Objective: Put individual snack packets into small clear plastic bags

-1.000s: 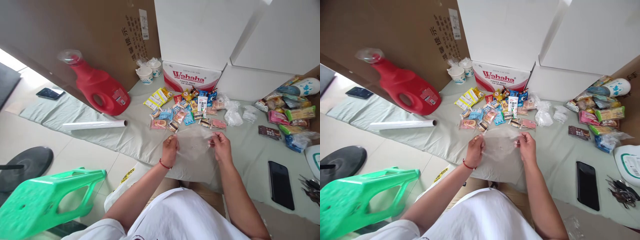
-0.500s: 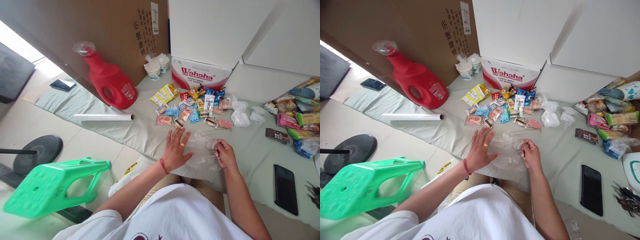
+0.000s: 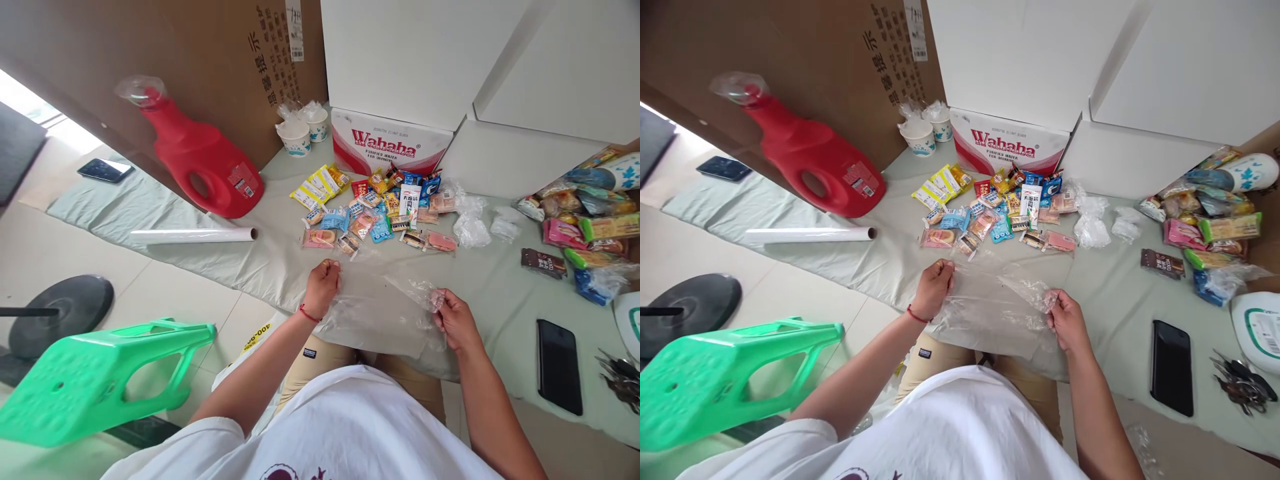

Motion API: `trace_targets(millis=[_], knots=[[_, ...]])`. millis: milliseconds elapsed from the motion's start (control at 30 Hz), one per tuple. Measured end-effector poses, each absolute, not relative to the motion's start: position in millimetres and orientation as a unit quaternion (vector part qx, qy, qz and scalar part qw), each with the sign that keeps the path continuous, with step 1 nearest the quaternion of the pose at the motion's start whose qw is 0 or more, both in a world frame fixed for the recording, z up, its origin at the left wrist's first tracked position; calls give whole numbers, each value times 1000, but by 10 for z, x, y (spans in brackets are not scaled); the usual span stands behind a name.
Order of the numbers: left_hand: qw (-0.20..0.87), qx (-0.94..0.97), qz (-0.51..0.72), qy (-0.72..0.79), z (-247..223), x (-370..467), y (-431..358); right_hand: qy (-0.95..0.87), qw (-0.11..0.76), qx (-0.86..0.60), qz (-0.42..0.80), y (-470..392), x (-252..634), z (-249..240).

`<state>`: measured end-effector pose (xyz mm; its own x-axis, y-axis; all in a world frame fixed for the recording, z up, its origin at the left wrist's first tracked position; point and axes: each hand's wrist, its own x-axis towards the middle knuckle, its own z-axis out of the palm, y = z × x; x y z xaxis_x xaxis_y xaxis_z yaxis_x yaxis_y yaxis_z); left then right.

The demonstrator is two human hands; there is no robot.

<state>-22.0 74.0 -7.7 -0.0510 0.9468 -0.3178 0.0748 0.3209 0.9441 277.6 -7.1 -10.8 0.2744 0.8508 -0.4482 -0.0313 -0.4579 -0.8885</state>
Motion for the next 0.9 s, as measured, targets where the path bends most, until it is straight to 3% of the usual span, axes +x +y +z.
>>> trace_targets(millis=[167,333,433,600,733,800,900], knots=[[542,411,383,625,-69,-345,623,-521,284,-615,519,-54,2902,-66],[530,435,365,629,-60,-325,540,-589,225,-599,492,116,2872,30],[527,429,376,630,-66,-302,519,-551,247,-627,492,239,2787,30],[534,384,397,640,-111,-343,486,-417,359,-664,507,340,2710,25],[524,370,399,656,-160,-471,430,-351,380,-683,516,306,2682,0],[464,389,394,691,-145,-581,388,-345,378,-685,518,271,2671,-14],[249,472,426,731,-7,-760,327,-342,371,-674,540,232,2658,-24]])
